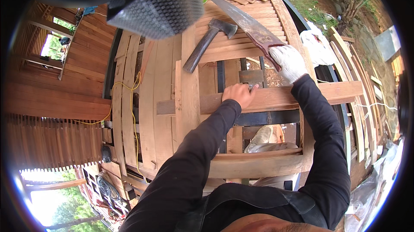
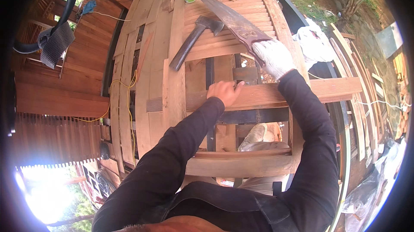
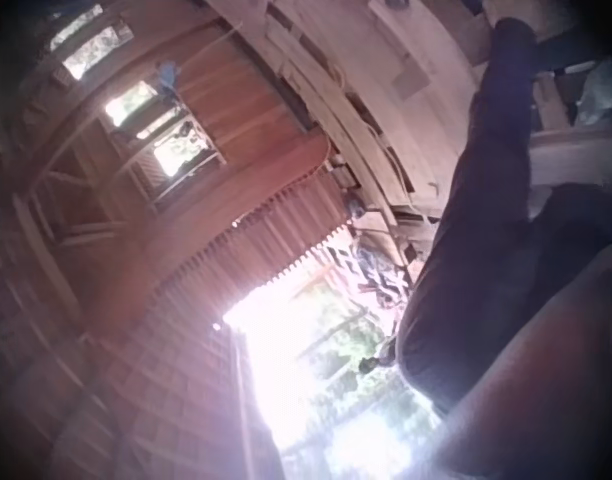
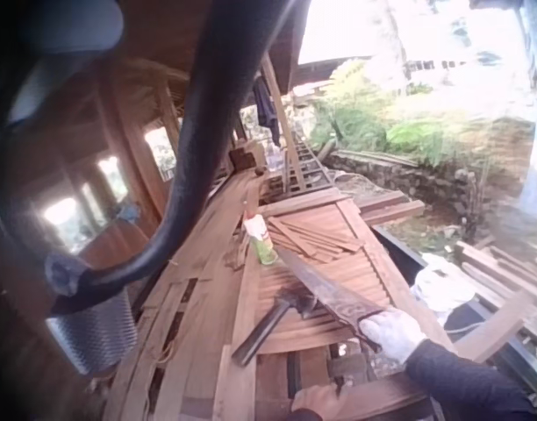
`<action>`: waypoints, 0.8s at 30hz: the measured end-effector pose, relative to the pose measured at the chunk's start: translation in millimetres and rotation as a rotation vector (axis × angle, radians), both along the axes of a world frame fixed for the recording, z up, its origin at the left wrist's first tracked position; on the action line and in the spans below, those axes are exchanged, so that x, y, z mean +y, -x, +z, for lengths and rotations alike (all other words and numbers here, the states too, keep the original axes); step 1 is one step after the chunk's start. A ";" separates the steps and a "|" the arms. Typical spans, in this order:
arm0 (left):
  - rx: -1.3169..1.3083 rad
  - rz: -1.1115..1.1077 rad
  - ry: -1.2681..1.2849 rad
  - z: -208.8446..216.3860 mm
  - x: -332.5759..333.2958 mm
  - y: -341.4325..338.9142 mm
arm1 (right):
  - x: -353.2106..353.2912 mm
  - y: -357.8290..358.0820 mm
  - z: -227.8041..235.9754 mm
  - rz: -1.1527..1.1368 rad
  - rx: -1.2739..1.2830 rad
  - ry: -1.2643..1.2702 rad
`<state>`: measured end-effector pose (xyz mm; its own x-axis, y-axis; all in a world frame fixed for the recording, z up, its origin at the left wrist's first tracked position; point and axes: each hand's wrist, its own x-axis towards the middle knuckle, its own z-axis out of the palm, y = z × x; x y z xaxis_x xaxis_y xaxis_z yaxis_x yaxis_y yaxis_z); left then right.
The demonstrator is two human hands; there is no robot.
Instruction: The person assembles a wooden frame by repeatedly positioning planks, sawing them to length with a hand saw, and tapping them into place with a hammer. The person also uses a hand plane to smooth plank edges and adjusts the frame alignment during assembly.
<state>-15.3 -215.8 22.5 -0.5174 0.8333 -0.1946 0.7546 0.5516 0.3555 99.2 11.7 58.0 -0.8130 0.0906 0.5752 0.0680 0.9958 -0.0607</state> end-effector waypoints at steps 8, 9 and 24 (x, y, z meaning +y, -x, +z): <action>-0.012 -0.004 0.009 0.6 1.7 2.7 | -20.2 49.3 18.0 0.258 -0.002 -0.064; -0.008 -0.004 0.006 0.2 2.1 2.4 | -12.0 70.1 20.3 0.260 -0.023 -0.073; -0.037 0.009 -0.024 -0.5 2.8 4.0 | 131.1 172.1 5.2 -0.137 -0.201 0.386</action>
